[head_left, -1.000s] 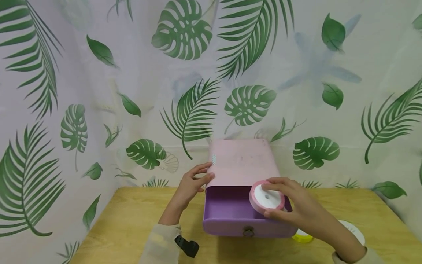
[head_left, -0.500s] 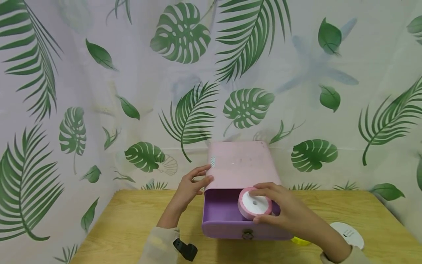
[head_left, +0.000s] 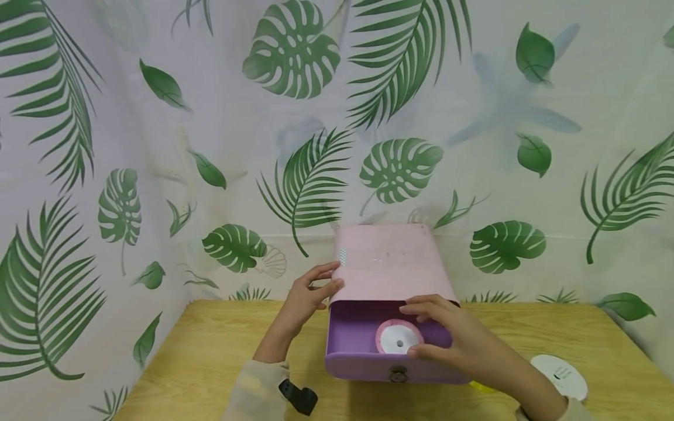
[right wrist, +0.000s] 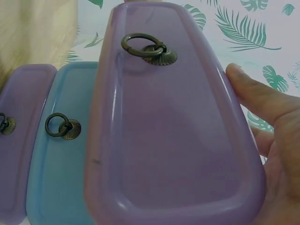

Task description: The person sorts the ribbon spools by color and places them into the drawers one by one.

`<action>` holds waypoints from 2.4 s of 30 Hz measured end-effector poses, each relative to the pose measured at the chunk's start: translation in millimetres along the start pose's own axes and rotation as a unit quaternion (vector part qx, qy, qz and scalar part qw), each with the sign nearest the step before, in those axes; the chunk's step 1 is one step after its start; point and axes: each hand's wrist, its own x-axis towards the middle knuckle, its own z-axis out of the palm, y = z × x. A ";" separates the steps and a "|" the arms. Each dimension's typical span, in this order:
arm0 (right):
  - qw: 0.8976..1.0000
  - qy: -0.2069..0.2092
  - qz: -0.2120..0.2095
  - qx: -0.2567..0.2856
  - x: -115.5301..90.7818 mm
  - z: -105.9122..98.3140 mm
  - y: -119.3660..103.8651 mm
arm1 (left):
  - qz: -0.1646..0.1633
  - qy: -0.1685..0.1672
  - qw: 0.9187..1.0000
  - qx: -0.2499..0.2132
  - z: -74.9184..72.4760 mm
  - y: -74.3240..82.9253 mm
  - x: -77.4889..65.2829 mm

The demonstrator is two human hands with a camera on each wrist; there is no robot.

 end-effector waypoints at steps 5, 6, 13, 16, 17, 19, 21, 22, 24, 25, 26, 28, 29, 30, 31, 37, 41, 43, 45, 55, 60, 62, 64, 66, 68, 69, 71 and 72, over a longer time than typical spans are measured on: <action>0.999 0.039 -0.024 -0.007 -4.3 -3.7 -5.7 | 0.002 -0.004 1.000 -0.003 0.9 1.4 -0.2; 0.999 0.045 -0.027 -0.006 -5.4 -5.2 -7.5 | 0.002 -0.004 1.000 -0.003 0.9 1.7 0.0; 0.995 0.085 -0.042 -0.009 -16.0 -14.3 -18.2 | 0.004 -0.001 1.000 -0.001 1.1 2.5 2.3; 0.994 0.098 -0.049 -0.008 -23.8 -15.6 -18.9 | 0.005 -0.004 1.000 -0.001 1.7 2.9 2.5; 0.994 0.101 -0.052 -0.005 -26.7 -15.7 -18.3 | 0.005 -0.004 1.000 -0.001 2.0 2.9 2.4; 0.993 0.103 -0.054 0.001 -32.8 -15.8 -16.6 | 0.004 -0.005 1.000 -0.003 2.4 2.8 2.2; 0.993 0.100 -0.060 0.012 -38.7 -15.3 -13.7 | 0.004 -0.005 1.000 -0.005 2.7 2.7 1.9; 0.993 0.096 -0.061 0.018 -41.6 -14.8 -12.1 | 0.003 -0.004 1.000 -0.005 2.8 2.6 1.8; 0.994 0.084 -0.069 0.029 -47.1 -13.1 -8.2 | 0.001 -0.002 1.000 -0.005 2.8 2.2 1.3; 0.994 0.074 -0.068 0.038 -50.1 -11.6 -6.4 | 0.000 -0.001 1.000 -0.005 2.8 2.0 1.2; 0.994 0.068 -0.070 0.043 -53.3 -9.9 -4.3 | -0.001 -0.001 1.000 -0.006 2.7 1.8 0.9; 0.995 0.051 -0.070 0.056 -59.5 -5.3 0.1 | -0.003 -0.001 1.000 -0.007 2.5 1.2 0.5; 0.994 0.043 -0.070 0.066 -62.4 -2.4 2.4 | -0.003 -0.001 1.000 -0.006 2.4 0.9 0.2; 0.994 0.034 -0.066 0.078 -65.3 0.6 4.5 | -0.004 0.000 1.000 -0.007 2.2 0.7 0.0; 0.994 0.025 -0.064 0.084 -67.9 3.8 6.7 | -0.005 0.000 1.000 -0.008 2.0 0.5 -0.2; 0.993 -0.037 -0.045 0.102 -76.7 22.1 17.6 | -0.006 0.000 1.000 -0.010 1.2 0.1 -0.5; 0.994 -0.049 -0.037 0.088 -76.8 31.0 21.5 | -0.005 -0.001 1.000 -0.008 0.8 -0.1 -0.1; 0.995 -0.054 -0.018 0.087 -76.8 34.3 22.1 | -0.006 0.001 1.000 -0.006 0.7 -0.6 0.3; 0.993 -0.063 -0.001 0.100 -76.6 37.3 22.7 | -0.007 0.002 1.000 -0.007 0.6 -0.9 0.2; 0.983 -0.053 -0.013 0.175 -72.0 54.9 23.2 | -0.006 0.004 1.000 -0.015 1.6 -1.0 0.2; 0.958 -0.078 -0.030 0.276 -63.8 61.4 20.3 | -0.006 0.002 1.000 -0.016 1.0 -1.9 -0.1; 0.952 -0.081 -0.028 0.295 -60.8 64.5 18.3 | -0.005 0.001 1.000 -0.017 0.8 -1.6 -0.6; 0.945 -0.088 -0.003 0.315 -58.4 66.9 16.2 | -0.004 0.001 1.000 -0.018 0.8 -1.9 -0.5; 0.943 -0.074 0.009 0.326 -56.1 71.0 13.2 | -0.004 0.000 1.000 -0.019 0.9 -2.2 -0.1; 0.938 -0.053 0.027 0.342 -54.4 75.6 8.8 | -0.004 -0.001 1.000 -0.020 1.0 -3.0 -0.5; 0.934 -0.042 0.038 0.352 -53.8 77.8 6.8 | -0.006 -0.001 1.000 -0.019 0.9 -3.6 -0.5; 0.932 -0.010 0.036 0.361 -52.8 82.1 3.0 | -0.007 0.000 1.000 -0.018 0.9 -3.7 -1.0; 0.930 0.004 0.031 0.366 -52.1 83.7 1.8 | -0.007 0.000 1.000 -0.018 0.9 -3.7 -1.2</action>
